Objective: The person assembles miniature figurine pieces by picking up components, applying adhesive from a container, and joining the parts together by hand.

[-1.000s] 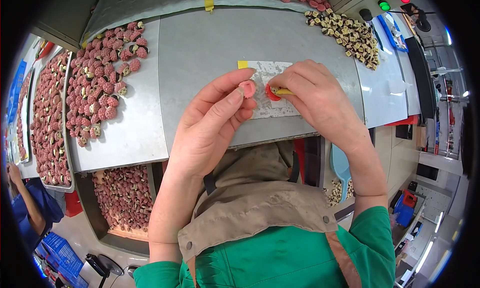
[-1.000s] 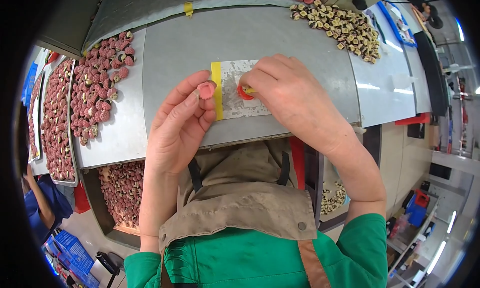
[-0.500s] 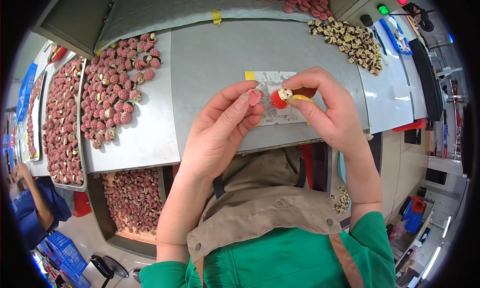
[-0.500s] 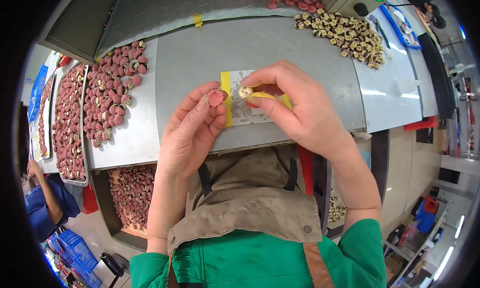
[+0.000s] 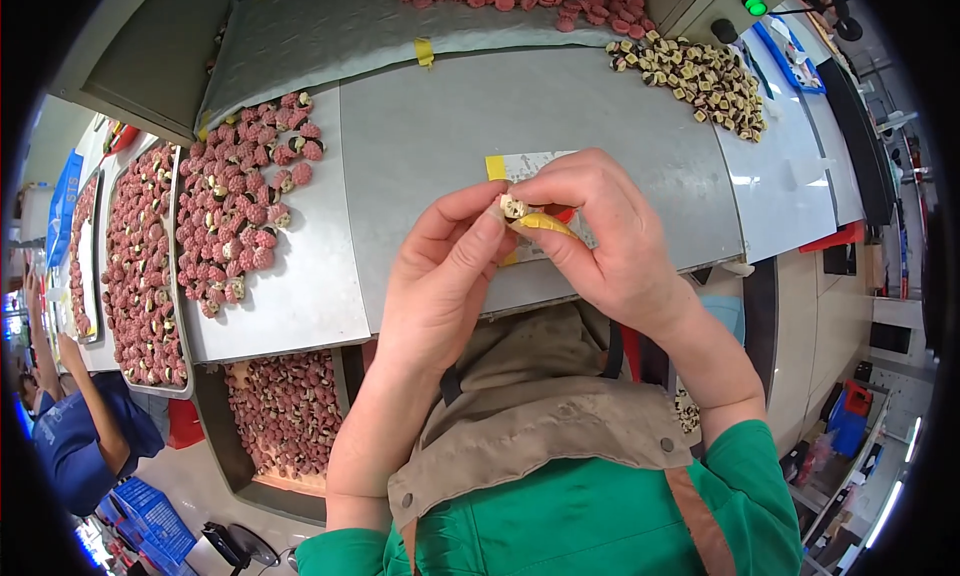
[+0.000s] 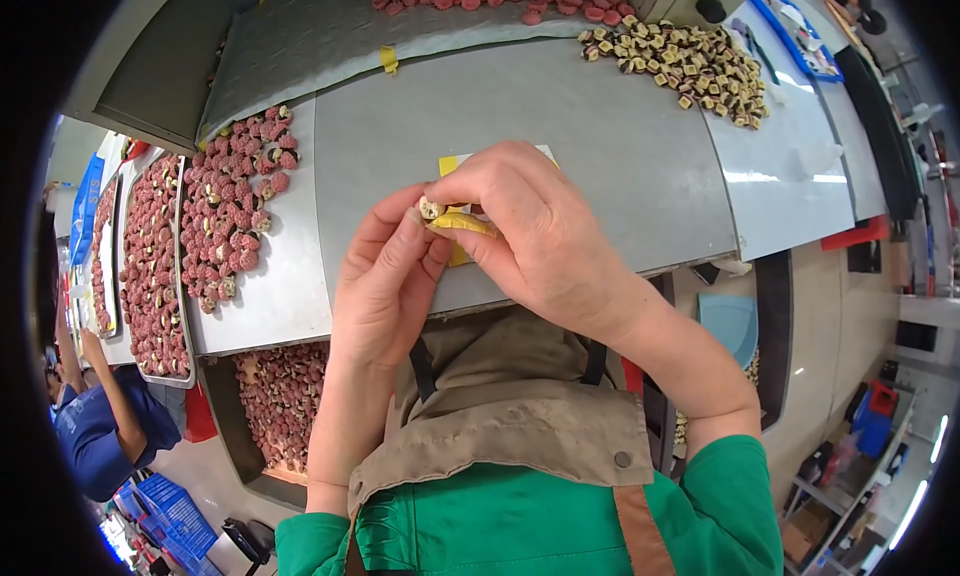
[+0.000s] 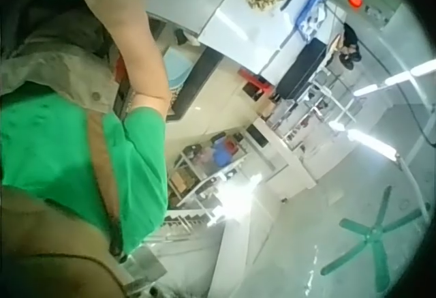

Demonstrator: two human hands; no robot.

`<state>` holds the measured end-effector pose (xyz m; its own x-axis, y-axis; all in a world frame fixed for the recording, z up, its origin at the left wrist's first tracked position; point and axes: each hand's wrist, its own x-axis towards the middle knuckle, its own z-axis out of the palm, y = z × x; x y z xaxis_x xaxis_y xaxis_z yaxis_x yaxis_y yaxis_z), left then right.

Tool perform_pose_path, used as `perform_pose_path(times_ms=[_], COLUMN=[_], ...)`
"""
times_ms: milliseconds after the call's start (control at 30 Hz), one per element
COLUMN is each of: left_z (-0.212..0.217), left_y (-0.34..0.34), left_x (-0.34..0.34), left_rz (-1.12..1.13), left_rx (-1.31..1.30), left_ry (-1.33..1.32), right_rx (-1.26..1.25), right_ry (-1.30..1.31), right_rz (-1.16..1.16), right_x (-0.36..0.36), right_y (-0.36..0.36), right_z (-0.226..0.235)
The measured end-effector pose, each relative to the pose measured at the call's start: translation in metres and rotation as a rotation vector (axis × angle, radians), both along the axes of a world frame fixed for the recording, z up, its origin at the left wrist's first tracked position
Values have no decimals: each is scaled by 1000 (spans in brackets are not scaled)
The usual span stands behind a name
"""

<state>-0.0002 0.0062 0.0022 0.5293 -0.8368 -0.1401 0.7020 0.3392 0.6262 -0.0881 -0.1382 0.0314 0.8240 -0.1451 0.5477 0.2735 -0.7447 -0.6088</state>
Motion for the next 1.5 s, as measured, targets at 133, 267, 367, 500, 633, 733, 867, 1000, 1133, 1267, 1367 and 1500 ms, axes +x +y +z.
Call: perform_pose_path(times_ms=[133,267,367,500,633,733,867,1000,1133,1267,1367,1500], left_z=[-2,-2,-2,1,12,10,8,6,16,25,28,22], left_y=[-3,-1,-3,0,0,-2,-2,1,14,52,101,189], left_x=[-10,-11,-8,-3,-5,-4,-3,1,5,17,72,159], left_rz=[156,151,123,34,18,6,-34,-41,-71,-68,416,917], left_rx=[35,33,40,25,79,85,39,59,138,205,517,847], left_ry=[-141,-164,-179,-136,-166,-164,-144,-138,-141,-312,-622,-1125], right_rx=[108,238,435,239,125,170,263,199,-130,-56,-48,-73], right_ry=[44,58,113,35,63,126,127,70,10,205,259,244], right_rz=[-65,-39,-14,-34,27,79,58,75,118,21,-107,-273], right_x=[-3,-6,-7,-6,-2,-3,-4,0,8,-9,-22,-23], right_y=[6,10,9,5,-2,-6,-6,-5,1,-5,-47,-83], right_z=[-5,-7,-13,-10,-3,-5,-7,-8,0,15,9,0])
